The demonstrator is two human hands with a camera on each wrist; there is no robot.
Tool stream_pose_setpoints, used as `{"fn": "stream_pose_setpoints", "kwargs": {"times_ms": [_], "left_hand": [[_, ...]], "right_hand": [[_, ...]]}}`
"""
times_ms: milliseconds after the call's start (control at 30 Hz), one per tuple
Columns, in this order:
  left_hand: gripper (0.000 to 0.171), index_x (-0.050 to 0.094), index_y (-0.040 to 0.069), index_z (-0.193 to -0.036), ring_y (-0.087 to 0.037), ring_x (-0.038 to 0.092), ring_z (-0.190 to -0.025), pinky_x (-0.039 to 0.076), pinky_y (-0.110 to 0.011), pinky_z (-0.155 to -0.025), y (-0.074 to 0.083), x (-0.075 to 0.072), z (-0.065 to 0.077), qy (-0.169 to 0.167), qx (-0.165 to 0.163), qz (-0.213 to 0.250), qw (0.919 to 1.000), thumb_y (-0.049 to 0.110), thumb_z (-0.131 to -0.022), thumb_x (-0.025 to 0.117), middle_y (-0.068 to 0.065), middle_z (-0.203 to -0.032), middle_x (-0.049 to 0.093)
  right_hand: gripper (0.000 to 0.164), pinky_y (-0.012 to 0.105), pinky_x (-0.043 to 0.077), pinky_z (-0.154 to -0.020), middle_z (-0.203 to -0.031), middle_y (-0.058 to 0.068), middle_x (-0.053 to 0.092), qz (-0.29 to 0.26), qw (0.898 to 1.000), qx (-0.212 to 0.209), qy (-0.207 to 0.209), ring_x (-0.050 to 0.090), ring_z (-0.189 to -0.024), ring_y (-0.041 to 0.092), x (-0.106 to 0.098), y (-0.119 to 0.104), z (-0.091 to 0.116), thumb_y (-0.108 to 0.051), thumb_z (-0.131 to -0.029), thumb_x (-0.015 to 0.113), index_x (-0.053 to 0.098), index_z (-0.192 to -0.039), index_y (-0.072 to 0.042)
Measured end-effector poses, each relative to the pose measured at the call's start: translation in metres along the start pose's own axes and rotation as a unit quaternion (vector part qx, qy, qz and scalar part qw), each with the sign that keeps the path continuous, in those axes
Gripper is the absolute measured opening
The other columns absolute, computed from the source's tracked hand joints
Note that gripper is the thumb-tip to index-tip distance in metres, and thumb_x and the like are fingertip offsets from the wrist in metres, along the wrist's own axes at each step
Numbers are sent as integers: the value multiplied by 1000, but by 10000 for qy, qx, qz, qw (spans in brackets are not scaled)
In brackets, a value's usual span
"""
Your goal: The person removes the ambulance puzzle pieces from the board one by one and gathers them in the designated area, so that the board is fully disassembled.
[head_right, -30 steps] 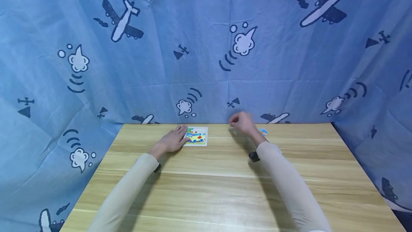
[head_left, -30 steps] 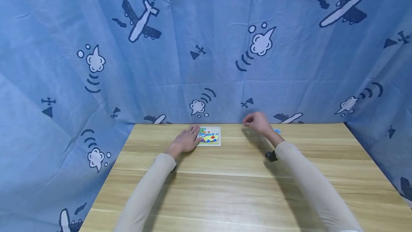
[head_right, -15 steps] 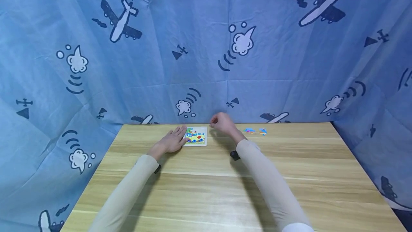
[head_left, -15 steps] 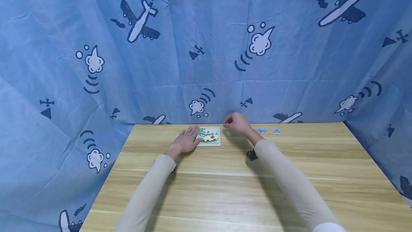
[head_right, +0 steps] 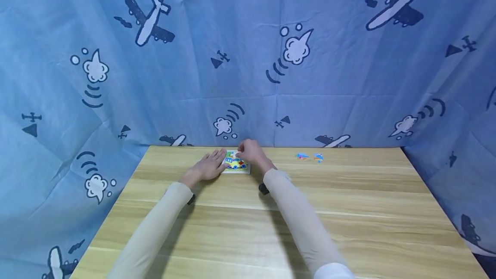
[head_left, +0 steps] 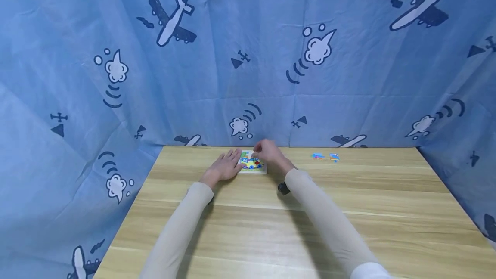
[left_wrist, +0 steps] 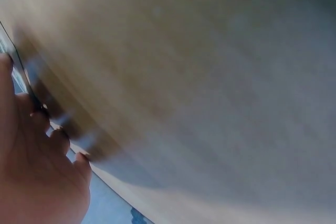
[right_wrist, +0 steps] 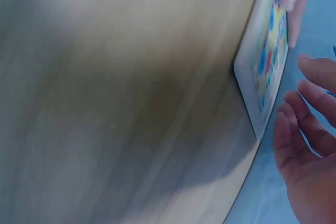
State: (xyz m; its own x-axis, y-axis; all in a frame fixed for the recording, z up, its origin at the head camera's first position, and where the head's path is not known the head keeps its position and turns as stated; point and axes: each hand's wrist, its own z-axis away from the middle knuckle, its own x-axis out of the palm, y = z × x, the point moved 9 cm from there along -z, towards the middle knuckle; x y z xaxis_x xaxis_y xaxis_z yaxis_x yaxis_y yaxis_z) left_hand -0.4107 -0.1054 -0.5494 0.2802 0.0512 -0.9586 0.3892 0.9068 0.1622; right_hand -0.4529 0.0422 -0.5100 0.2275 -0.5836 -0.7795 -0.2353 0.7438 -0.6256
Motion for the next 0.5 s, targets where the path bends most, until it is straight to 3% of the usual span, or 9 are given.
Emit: {"fn": "stream_pose_setpoints", "kwargs": {"times_ms": [267,500], "left_hand": [[68,13,9,-170,-31,10,-167,14,-53,-136,-1,-3,0,-45,11,41,10000,46,-115,26,-7,-179,12],[67,14,7,-170,-32,10,-167,13,-54,-136,0,3,-4,-111,65,75,9999,44,-115,26,-9,-179,11]], "right_hand": [[28,41,61,-93,-110,15,76,220,9997,-79,-87,71,-95,24,19,-13,-9,-14,-95,75,75,-118,2],[20,40,58,-85,-99,13,74,666,9977,-136,57,65,-88,24,28,-15,-13,-15,-96,76,77,-108,0]]}}
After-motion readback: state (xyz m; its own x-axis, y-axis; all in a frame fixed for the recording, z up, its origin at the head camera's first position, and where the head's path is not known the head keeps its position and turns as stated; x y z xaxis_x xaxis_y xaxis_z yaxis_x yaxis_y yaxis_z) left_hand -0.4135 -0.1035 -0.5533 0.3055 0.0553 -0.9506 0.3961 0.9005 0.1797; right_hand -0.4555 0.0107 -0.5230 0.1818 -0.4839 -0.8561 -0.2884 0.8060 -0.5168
